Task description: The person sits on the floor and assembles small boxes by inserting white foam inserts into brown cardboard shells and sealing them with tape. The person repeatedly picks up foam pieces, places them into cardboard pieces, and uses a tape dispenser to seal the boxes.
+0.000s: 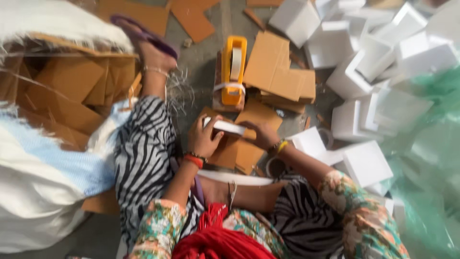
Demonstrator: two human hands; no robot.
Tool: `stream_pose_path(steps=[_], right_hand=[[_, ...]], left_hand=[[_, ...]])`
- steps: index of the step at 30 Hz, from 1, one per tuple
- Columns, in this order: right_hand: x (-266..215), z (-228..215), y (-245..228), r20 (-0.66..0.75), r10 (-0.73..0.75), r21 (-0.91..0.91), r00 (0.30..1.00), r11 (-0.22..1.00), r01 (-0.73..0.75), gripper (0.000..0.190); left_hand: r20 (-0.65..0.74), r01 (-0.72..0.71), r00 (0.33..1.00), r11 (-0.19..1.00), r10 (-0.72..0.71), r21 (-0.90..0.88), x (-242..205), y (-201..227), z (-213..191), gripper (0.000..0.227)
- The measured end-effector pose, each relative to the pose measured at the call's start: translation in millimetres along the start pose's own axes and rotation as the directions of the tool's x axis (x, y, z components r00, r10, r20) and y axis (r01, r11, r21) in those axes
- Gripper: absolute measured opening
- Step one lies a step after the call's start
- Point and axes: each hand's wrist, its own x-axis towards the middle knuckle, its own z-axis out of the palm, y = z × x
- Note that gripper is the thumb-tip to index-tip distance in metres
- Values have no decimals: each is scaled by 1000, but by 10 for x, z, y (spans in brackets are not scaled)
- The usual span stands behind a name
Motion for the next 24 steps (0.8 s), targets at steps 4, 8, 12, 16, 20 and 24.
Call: stream_pose_path(steps=[4,8,12,16,20,24], right_hand=[[-262,487,85,-24,-103,95,994,990,105,75],[-39,677,302,-71,63,32,995,998,-61,52],[193,802,405,1,113,-261,994,959,-109,47],[186,642,357,39,78,-405,996,913,-56,52],[72,467,-77,412,478,-719,776,693,-45,63],[-193,509,-491,341,190,-367,921,928,-55,63]], left_hand=[[-101,-37,995,990,24,-137,-316,28,58,51],[-36,23,999,990,-29,-136,-108,53,-2,51],[93,191,979,975,-181,-114,-10,29,-97,46],[-89,154,982,977,-168,-150,-1,63,28,46],[-124,194,970,972,-210,-130,-73,64,60,46],[-186,131,967,967,-173,-217,-62,61,101,45]])
